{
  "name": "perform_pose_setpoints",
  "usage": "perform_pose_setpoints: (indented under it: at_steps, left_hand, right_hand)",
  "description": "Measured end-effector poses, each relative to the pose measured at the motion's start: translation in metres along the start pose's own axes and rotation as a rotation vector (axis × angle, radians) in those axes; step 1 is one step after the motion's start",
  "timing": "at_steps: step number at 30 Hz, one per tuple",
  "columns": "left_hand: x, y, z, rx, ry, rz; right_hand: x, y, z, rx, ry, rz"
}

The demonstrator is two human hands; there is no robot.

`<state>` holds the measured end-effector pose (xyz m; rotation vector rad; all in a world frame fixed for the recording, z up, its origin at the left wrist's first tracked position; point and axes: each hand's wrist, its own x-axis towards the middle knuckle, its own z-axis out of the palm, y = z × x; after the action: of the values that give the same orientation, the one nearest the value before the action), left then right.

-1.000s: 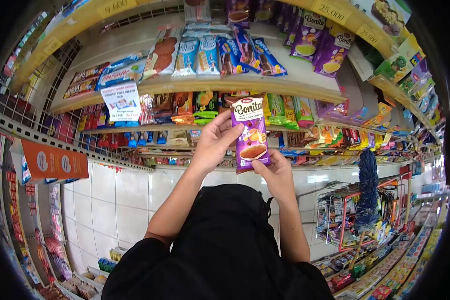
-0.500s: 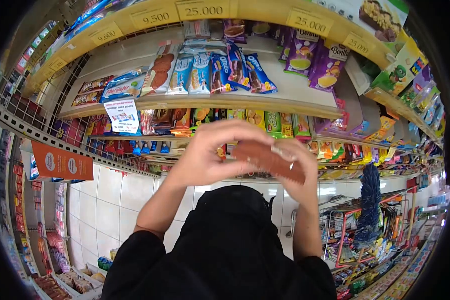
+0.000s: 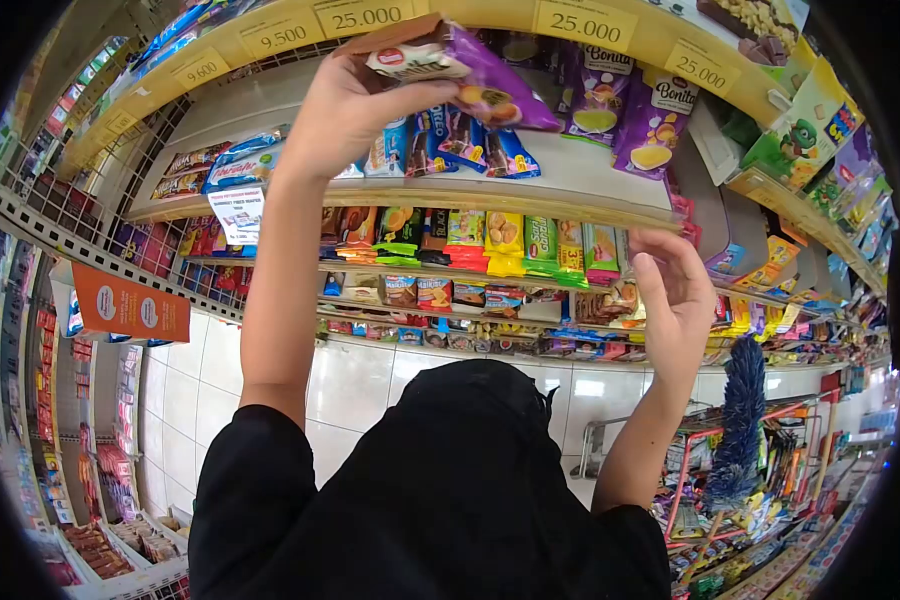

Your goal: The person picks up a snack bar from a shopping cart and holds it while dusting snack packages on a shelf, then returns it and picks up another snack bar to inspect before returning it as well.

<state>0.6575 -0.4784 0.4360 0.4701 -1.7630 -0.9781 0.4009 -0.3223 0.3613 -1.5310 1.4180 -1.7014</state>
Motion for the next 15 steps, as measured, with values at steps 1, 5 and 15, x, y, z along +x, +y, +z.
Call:
perform_pose_setpoints:
  at_steps: [1,5,15]
  left_hand:
    - [0.004,-0.005,-0.007,0.095,0.0,-0.008]
    - [0.013,-0.024,-0.014,0.262,0.069,-0.113]
    - [0.086,-0.096,-0.034,0.452,-0.093,-0.113]
  right_hand:
    - [-0.001,0.002,-0.004,0.014,-0.004,0.033]
    - [-0.001,0.008,-0.011,-0.038,-0.013,0.043]
    - [0.086,-0.032,0.042,-0.395,-0.298,-0.242]
